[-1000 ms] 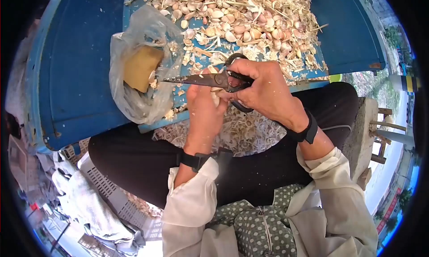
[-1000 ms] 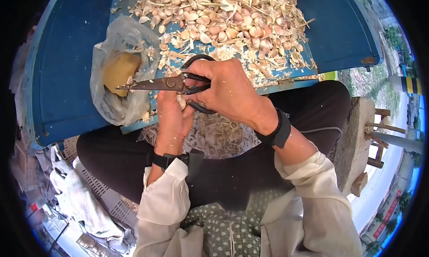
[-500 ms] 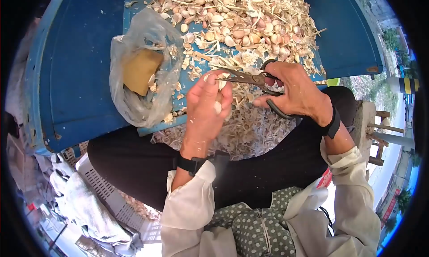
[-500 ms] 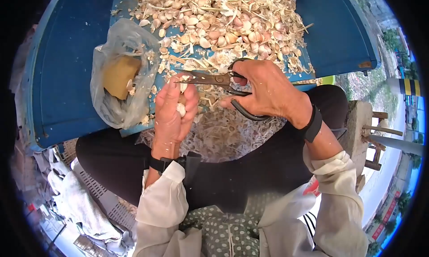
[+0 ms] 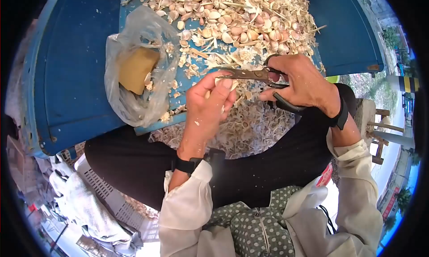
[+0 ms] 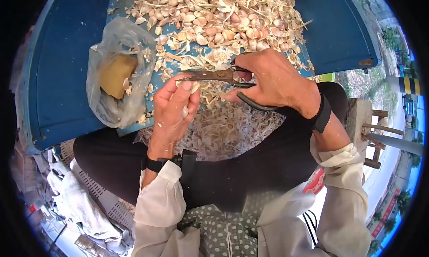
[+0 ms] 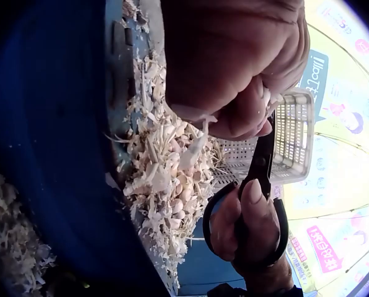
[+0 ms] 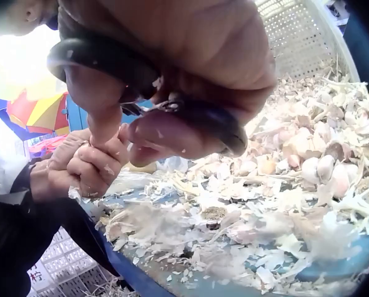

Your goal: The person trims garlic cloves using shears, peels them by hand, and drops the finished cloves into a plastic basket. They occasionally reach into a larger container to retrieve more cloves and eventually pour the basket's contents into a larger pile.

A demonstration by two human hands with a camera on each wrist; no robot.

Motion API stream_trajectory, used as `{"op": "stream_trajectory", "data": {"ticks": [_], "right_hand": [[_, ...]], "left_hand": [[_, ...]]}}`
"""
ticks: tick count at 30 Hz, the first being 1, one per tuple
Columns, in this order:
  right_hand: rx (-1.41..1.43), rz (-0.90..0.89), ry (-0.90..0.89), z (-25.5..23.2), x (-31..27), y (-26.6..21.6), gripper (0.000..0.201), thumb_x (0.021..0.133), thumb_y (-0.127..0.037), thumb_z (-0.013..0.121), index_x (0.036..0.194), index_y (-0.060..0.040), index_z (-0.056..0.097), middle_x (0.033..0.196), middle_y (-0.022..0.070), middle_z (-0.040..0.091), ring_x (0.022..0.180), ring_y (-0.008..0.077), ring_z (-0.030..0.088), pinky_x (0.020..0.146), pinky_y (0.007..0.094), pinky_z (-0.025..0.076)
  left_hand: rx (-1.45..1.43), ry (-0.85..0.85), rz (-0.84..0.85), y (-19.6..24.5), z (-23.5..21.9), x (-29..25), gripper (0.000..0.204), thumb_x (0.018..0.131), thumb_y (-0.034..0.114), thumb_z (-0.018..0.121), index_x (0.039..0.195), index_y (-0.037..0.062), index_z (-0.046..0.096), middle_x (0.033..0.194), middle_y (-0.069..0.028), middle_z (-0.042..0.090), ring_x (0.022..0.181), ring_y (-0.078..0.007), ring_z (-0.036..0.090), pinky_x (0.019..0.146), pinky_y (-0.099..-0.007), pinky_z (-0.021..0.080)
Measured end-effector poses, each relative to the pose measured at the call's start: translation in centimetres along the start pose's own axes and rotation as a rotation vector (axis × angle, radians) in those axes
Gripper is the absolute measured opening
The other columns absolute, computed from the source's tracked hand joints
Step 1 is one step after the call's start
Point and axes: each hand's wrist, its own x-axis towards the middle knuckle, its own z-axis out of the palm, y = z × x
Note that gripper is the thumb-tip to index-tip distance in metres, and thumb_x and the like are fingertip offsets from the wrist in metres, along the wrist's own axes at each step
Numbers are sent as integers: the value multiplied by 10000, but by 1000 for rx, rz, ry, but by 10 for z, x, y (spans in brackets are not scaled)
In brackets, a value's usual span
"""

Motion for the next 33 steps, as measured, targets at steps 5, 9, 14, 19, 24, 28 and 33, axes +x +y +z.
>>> {"op": "stream_trajectory", "data": {"ticks": [5,9,14,19,24,28,33], "right_hand": [[-218,-123,-16,-27,9,1,499,634,-452,788,675,-32,521,619,114,574,627,360,590,573,404,458],[-303,-147,-157,-36,15,4,459,644,-433,785,645,-54,525,578,85,560,604,333,593,563,401,458],[-370,-179,-162,-36,18,7,399,658,-374,781,638,-59,537,565,91,564,598,332,597,559,405,462],[-332,-172,-115,-17,9,18,371,679,-341,771,625,-58,536,565,96,570,590,335,598,559,408,465],[-107,-38,-173,-4,-2,17,412,702,-374,766,619,-51,523,558,114,557,576,343,586,535,409,452],[-131,-82,-173,-14,-2,16,443,681,-393,771,635,-51,494,570,101,539,575,341,573,535,401,444],[-315,-212,-175,-28,4,21,414,660,-376,773,663,-56,510,591,92,552,587,332,577,548,399,449]], "left_hand": [[285,49,-33,4,3,-1,182,892,148,601,977,-1,663,646,13,568,542,-28,445,465,-187,334],[319,22,-50,8,3,-1,174,872,137,617,953,-7,672,644,22,561,541,-29,439,475,-193,339],[338,18,-53,7,3,-2,198,862,154,648,963,-13,679,649,29,564,554,-24,440,485,-190,337],[384,47,0,5,2,0,215,866,161,652,975,-22,683,673,23,584,581,-22,457,505,-185,354],[411,48,105,2,2,0,227,852,148,664,993,-28,687,698,17,601,613,-23,470,531,-186,369],[376,1,49,2,-2,-1,224,831,128,675,988,-31,691,694,19,597,620,-32,477,542,-195,382],[404,-96,-41,5,-3,-2,237,824,137,683,988,-34,690,672,18,584,618,-37,482,541,-209,391]]}}
